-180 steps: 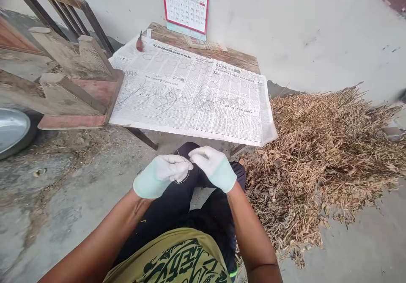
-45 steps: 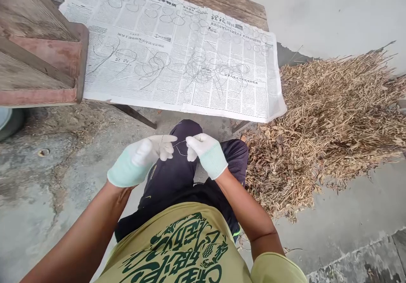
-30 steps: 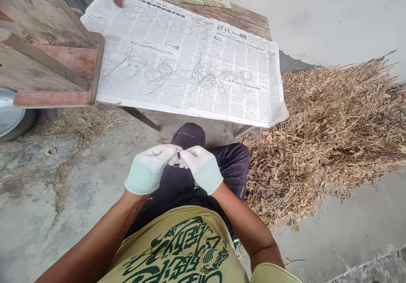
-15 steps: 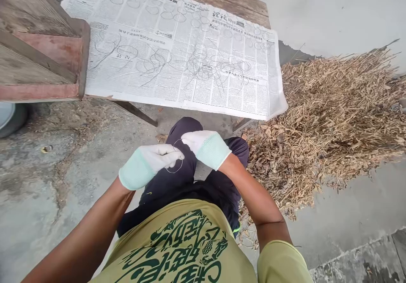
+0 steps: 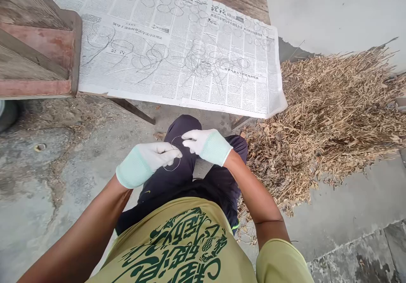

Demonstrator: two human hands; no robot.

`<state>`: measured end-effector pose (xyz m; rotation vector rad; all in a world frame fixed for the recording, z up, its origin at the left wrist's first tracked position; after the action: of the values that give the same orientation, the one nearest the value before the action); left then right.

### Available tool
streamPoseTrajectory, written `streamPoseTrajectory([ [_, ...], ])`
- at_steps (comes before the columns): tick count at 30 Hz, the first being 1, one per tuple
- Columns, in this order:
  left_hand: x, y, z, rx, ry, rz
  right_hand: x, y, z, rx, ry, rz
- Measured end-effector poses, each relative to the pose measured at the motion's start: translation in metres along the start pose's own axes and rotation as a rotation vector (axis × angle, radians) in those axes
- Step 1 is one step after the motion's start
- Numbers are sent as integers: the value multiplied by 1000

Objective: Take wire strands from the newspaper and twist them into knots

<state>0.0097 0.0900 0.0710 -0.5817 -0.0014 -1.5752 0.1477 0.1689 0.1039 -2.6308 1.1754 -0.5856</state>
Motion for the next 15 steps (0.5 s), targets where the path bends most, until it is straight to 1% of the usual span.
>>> streamPoseTrajectory([
  [2, 0, 1, 1, -23, 3, 8, -2, 2, 0, 16, -36, 11],
  [5, 1, 4, 1, -77, -12, 24, -1, 6, 0, -27, -68, 93],
  [7, 1, 4, 2, -96, -28, 54, 0, 9, 3, -73, -39, 175],
  [9, 0, 3, 3, -100, -29, 87, 2, 12, 7, -118, 16, 231],
  [11, -2, 0, 4, -96, -27, 102, 3, 13, 9, -155, 56, 223],
  [12, -3, -2, 4, -91, -26, 96, 4, 10, 8, -155, 49, 205],
  [13, -4, -3, 3, -84, -29, 84, 5, 5, 4, -137, 22, 185],
  [15, -4, -7, 0, -64, -42, 52, 9, -10, -7, -46, -87, 163],
])
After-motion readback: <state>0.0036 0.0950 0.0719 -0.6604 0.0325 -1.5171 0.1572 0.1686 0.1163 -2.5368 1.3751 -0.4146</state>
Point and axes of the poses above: each hand's wrist, its own x-axis away from the middle knuckle, its own y-axis out of the palm, z = x × y, the point moved 9 cm from there along -x, towards the middle knuckle, and after that the axes turned 8 degrees about -x, right-handed, at the moved point
